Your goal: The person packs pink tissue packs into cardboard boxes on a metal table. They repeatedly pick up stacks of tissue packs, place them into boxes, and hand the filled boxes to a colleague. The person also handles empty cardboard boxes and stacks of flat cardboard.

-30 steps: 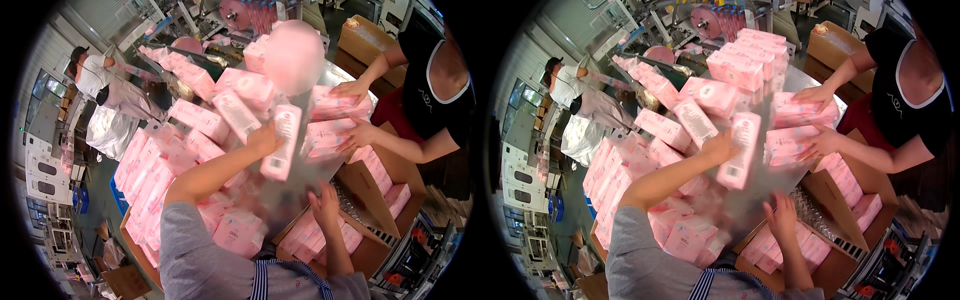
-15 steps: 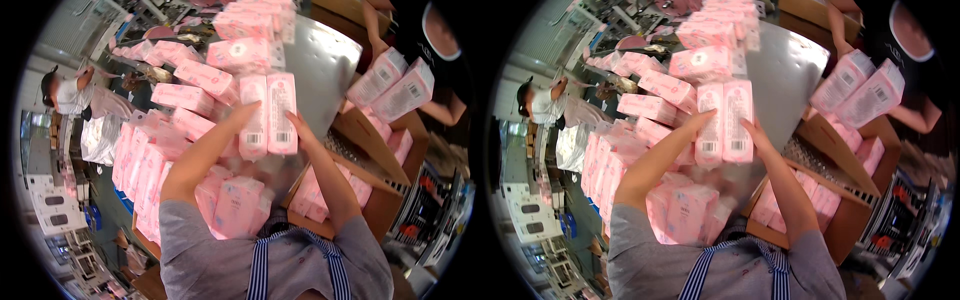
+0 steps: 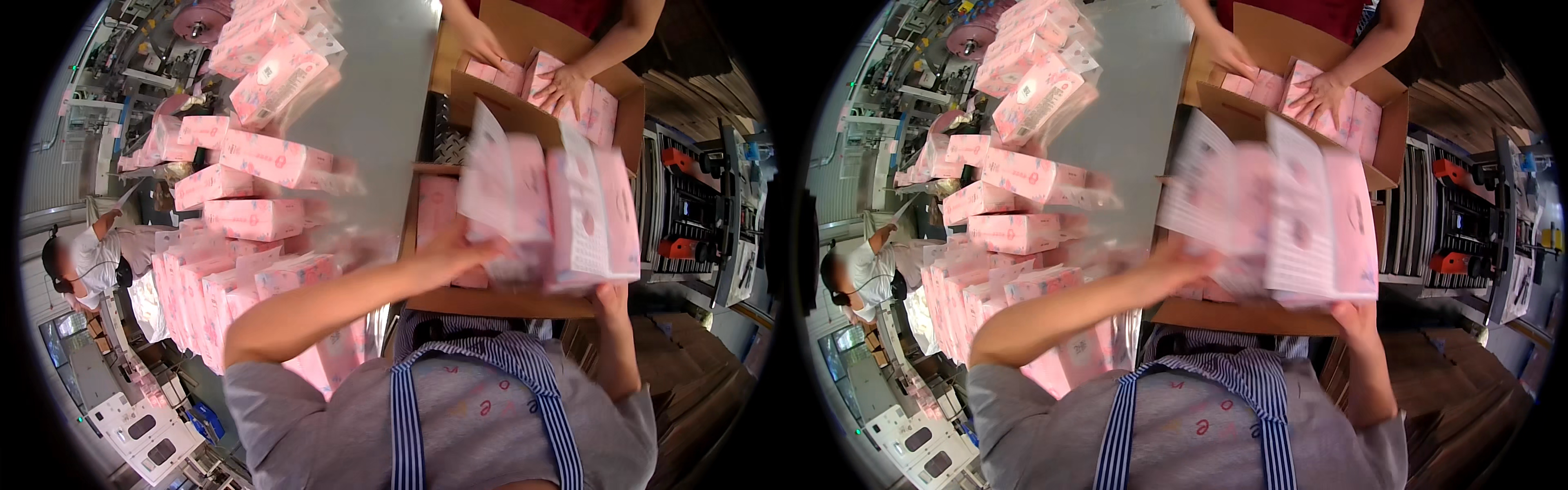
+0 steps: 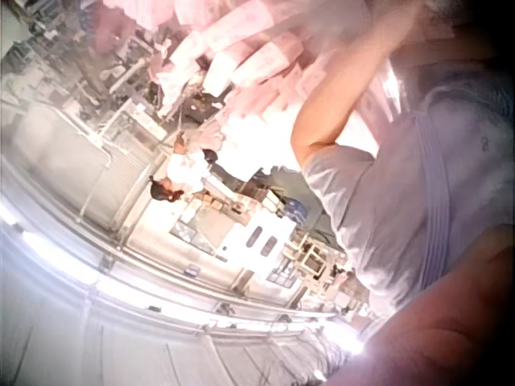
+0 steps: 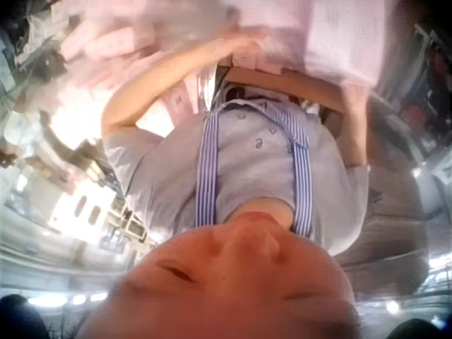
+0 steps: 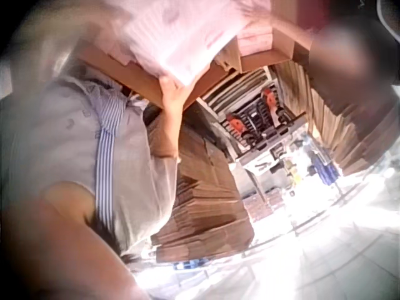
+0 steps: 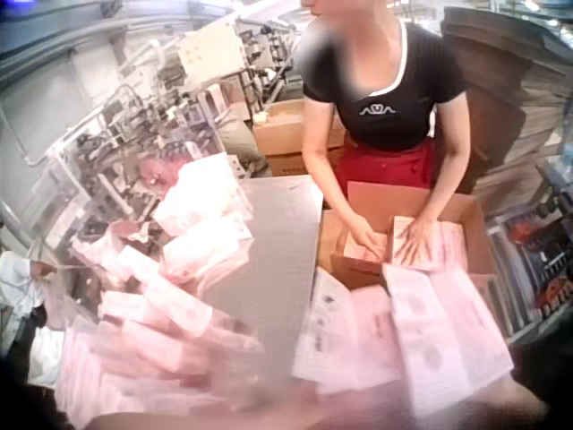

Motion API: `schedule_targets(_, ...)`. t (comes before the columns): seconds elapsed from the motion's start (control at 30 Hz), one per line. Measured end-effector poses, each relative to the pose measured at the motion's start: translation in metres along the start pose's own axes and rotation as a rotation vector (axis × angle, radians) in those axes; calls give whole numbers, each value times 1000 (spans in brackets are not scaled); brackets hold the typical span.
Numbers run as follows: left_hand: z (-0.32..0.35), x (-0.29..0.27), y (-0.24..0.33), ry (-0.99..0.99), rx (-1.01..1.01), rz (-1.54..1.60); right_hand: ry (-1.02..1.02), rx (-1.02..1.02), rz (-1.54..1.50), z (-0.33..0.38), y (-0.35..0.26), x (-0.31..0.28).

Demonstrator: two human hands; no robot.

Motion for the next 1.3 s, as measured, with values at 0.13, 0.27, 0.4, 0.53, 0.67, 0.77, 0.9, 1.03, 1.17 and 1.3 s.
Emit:
schedule_targets(0.13,-94,57,-110,98,-233,-117,333,632,-371,36,98,-66)
schedule_targets(0.27,-168,18,-177,350,-37,-491,219,775,-59,-10,222,-76)
schedule_targets(0.4,-114,-78,-46,706,423,-786,177,386,1070,-41,206,-52)
schedule_targets(0.53,-57,-261,-23,1477,232,-1630,190,-179,995,-47,136,-8)
schedule_targets(0.67,-49,-227,-24,1076,-81,-1667,-39,-358,864,-65,97,72)
schedule_targets(0.77,-49,-184,-22,720,66,-1309,-257,-542,1002,-79,71,171)
schedule_targets(0.9,-16,-134,36,873,408,-1027,-432,-593,1286,-97,74,263)
schedule_targets(1.03,3,-154,58,1000,648,-1155,-651,-378,1337,-76,60,247)
schedule_targets(1.17,-6,-148,62,848,575,-1091,-381,-416,1444,-24,41,115)
schedule_targets(1.3,-58,-109,61,641,529,-1131,237,-122,1737,9,48,-25)
Point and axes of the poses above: each hand's wrist, its own z-axis away from the middle knuckle, its own x-axis out of the palm, y = z × x, the point moved 2 cm from there along -z, towards the middle knuckle, and after that the axes turned 10 degrees about y, right-handed, at the moved point
